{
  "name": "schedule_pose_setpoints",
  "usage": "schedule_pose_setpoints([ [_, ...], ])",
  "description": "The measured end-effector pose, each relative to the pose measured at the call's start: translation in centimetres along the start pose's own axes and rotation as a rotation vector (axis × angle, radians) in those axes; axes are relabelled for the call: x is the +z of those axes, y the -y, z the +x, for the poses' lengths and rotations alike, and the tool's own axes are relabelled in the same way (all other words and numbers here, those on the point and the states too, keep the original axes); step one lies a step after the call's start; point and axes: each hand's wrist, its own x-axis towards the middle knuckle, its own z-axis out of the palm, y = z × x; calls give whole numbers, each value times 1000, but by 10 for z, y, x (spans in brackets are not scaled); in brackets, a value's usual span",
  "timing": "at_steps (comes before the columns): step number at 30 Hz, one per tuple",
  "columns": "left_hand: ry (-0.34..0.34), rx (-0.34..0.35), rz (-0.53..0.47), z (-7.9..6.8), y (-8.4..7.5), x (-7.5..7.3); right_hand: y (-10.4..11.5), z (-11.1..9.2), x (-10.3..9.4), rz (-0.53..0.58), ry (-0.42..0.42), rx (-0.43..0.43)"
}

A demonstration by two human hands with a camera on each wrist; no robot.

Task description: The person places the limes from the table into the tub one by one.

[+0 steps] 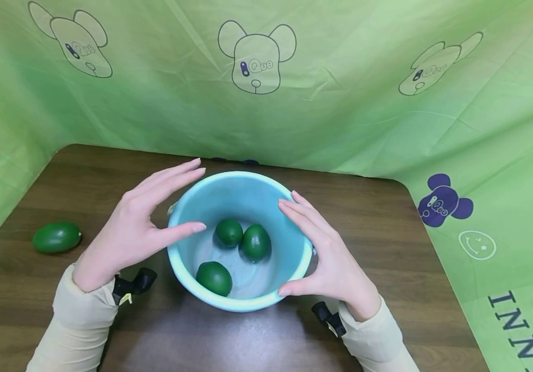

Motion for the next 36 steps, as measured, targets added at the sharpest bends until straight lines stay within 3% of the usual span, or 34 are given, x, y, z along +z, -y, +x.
schedule_pose_setpoints([
  [21, -55, -78, 55, -3, 6, -13, 0, 1, -1, 2, 1, -4],
  [31, -100, -62, 57, -3, 12, -18, -5, -1, 0, -1, -4, -12],
  [36, -106, -107, 74, -5, 14, -20, -5, -1, 0, 0, -3, -12],
])
